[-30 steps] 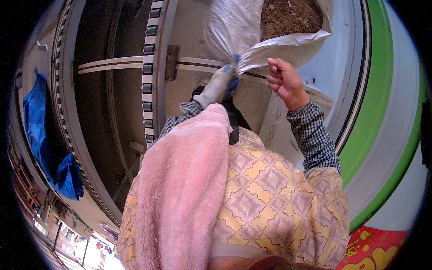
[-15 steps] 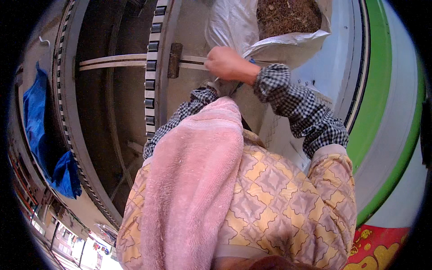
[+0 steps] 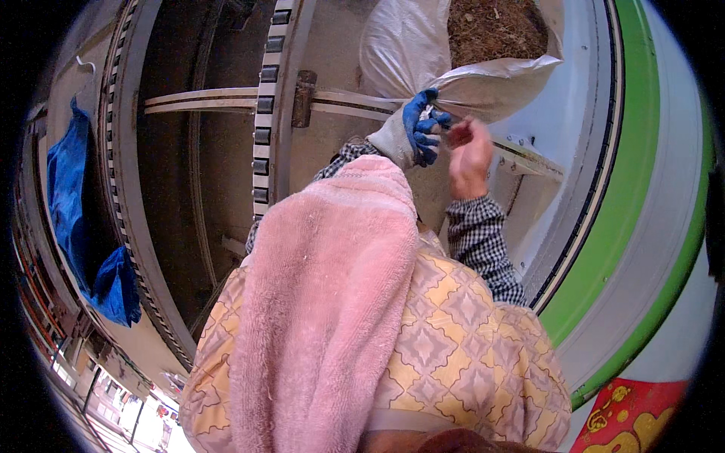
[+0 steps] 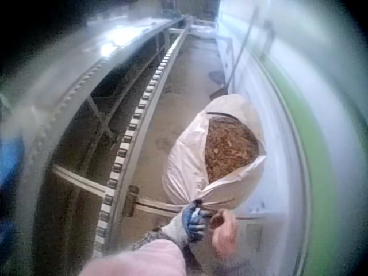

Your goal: The person ties the top of a large white sack filled with brown material using a white string. They repeatedly wrap, knot, and tighten the string to secure the sack's opening.

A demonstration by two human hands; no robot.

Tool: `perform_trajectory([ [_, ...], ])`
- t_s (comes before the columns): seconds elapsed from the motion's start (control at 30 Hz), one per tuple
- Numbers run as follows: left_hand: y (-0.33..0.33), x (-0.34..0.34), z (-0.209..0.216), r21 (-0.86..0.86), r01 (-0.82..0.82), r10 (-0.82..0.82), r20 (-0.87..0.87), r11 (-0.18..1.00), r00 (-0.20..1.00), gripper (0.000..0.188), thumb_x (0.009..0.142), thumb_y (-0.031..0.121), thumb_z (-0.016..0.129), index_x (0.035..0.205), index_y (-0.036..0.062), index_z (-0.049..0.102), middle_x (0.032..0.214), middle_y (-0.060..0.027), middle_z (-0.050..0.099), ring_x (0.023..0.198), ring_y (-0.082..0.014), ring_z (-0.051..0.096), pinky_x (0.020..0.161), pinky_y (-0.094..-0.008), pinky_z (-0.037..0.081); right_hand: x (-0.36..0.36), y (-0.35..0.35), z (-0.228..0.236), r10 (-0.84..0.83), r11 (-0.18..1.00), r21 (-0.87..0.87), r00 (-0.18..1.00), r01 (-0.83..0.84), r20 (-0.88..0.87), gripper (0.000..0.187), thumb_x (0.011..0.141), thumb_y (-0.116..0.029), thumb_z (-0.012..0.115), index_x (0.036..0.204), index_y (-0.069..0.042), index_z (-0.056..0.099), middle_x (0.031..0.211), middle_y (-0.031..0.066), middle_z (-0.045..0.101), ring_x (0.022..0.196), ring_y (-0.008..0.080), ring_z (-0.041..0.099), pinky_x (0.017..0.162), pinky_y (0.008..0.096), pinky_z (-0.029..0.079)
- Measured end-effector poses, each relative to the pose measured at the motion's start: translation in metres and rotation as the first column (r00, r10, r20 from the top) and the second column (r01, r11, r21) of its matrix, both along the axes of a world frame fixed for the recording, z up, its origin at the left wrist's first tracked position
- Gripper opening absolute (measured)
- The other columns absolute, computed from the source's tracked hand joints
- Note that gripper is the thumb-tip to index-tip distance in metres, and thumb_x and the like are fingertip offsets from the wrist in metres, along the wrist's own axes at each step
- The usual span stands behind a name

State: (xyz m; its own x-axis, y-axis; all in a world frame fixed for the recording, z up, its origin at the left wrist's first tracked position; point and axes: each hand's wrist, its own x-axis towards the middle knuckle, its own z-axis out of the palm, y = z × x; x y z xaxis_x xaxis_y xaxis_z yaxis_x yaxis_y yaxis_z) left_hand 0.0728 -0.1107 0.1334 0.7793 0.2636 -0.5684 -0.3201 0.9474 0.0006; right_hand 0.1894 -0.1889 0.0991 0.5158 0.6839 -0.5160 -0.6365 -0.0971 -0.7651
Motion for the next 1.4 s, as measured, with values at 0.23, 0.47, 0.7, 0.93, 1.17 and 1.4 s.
perform_trajectory([
  [0.23,0.003,0.010,0.068,0.087,0.102,-0.047,-0.491,0.991,0.870,0.042,0.090,0.046,0.038,0.076,0.0098,0.054,0.047,0.0039,0.033,0.044,-0.0123,0.035,0.047,-0.0290,0.030,-0.039,-0.054,-0.147,0.491,0.734,-0.094,0.430,-0.673,0.758,0.016,0.084,-0.012,0.053,0.099,-0.007,0.057,0.091,0.0027,0.059,0.087,0.0168,0.057,0.080,0.0284,0.047],
  [0.47,0.006,0.009,0.032,-0.107,0.155,-0.129,0.220,0.982,0.967,0.043,0.091,0.045,0.036,0.077,0.0088,0.054,0.047,0.0035,0.035,0.041,-0.0129,0.034,0.046,-0.0296,0.029,-0.069,-0.041,-0.143,0.431,0.821,0.098,0.722,-0.563,0.542,0.013,0.084,-0.016,0.055,0.092,-0.007,0.060,0.085,0.0021,0.061,0.082,0.0188,0.057,0.078,0.0290,0.046],
  [0.7,0.005,-0.004,-0.013,-0.138,0.088,-0.081,0.056,0.986,0.995,0.040,0.092,0.042,0.043,0.083,0.0056,0.059,0.047,0.0046,0.038,0.038,-0.0099,0.032,0.041,-0.0261,0.027,-0.037,-0.030,-0.077,0.414,0.879,0.016,0.779,-0.477,0.470,0.015,0.083,-0.021,0.057,0.085,-0.006,0.062,0.080,0.0015,0.063,0.076,0.0207,0.057,0.075,0.0297,0.045],
  [0.93,0.002,-0.008,-0.029,-0.181,0.040,0.039,0.411,0.983,0.911,0.037,0.092,0.039,0.042,0.085,0.0065,0.058,0.053,0.0027,0.042,0.043,-0.0123,0.038,0.046,-0.0276,0.032,0.053,-0.021,0.001,0.685,0.726,-0.375,0.561,-0.576,0.464,0.019,0.082,-0.017,0.058,0.068,-0.005,0.062,0.065,-0.0002,0.059,0.062,0.0146,0.055,0.056,0.0315,0.043],
  [1.17,0.000,-0.016,-0.027,-0.152,-0.010,0.075,0.427,0.988,0.901,0.032,0.092,0.034,0.044,0.088,0.0068,0.060,0.059,0.0008,0.047,0.050,-0.0145,0.044,0.051,-0.0284,0.037,0.046,0.010,0.025,0.305,0.897,0.405,0.911,-0.177,-0.277,0.019,0.086,-0.015,0.052,0.073,-0.002,0.058,0.096,0.0115,0.060,0.091,0.0228,0.058,0.093,0.0391,0.043],
  [1.4,-0.001,-0.025,-0.025,-0.118,-0.032,0.080,0.424,0.992,0.902,0.027,0.092,0.029,0.046,0.091,0.0071,0.061,0.066,-0.0011,0.053,0.056,-0.0166,0.050,0.055,-0.0293,0.041,0.039,0.057,0.027,0.232,0.931,0.365,0.736,0.022,-0.636,0.031,0.092,-0.025,0.046,0.064,-0.011,0.042,0.060,-0.0006,0.035,0.054,0.0119,0.034,0.057,0.0292,0.034],
])
